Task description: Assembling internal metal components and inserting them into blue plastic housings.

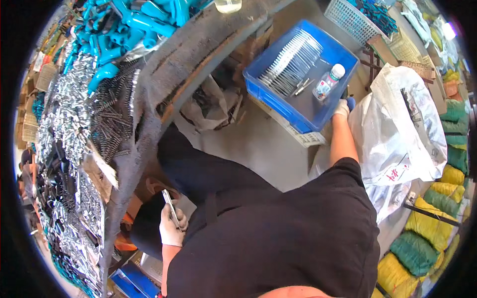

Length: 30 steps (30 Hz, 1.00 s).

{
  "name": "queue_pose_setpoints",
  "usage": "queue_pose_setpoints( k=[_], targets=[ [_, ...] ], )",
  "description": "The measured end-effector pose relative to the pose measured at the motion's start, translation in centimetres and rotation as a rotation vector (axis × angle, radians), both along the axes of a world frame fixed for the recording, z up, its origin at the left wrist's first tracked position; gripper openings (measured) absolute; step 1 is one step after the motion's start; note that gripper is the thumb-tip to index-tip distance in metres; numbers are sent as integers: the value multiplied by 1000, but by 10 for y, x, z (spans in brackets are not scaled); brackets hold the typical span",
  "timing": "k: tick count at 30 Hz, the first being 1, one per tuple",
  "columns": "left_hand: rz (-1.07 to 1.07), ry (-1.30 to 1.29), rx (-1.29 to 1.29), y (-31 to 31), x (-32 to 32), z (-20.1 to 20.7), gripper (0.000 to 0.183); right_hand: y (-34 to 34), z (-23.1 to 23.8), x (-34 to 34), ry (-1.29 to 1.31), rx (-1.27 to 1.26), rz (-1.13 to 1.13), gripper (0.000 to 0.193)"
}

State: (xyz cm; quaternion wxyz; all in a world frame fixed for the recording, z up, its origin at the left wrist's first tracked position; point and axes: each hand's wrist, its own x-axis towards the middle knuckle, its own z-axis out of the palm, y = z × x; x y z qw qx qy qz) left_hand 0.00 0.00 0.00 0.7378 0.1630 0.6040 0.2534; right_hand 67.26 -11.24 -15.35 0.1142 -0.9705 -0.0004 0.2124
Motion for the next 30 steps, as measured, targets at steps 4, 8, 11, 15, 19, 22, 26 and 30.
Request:
queue_pose_setpoints(
  k=[4, 8, 11, 15, 19, 22, 26, 30],
  targets=[
    [2, 29, 25, 4, 9, 1, 32, 4, 19, -22, -125, -107, 229, 49],
    [-28, 44, 33, 10, 19, -1, 32, -8, 5, -13, -192, -31, 208, 42],
    [-7, 60, 20, 6, 13, -2, 29, 4, 20, -27, -174, -40, 299, 40],
    [-23, 18, -1, 11, 12, -11, 25, -24, -7, 16, -117, 141, 141, 53],
    [-2, 23, 23, 8, 14, -4, 25, -2, 28, -19, -260, -73, 403, 46],
    [15, -28, 15, 8, 11, -8, 26, -1, 47, -31, -272, -177, 508, 39],
    [15, -51, 36, 8, 5, -10, 31, 1, 52, -37, -249, -178, 476, 34],
    [34, -74, 48, 3, -2, -5, 32, -11, 46, -34, -223, -1, 395, 31]
  ],
)
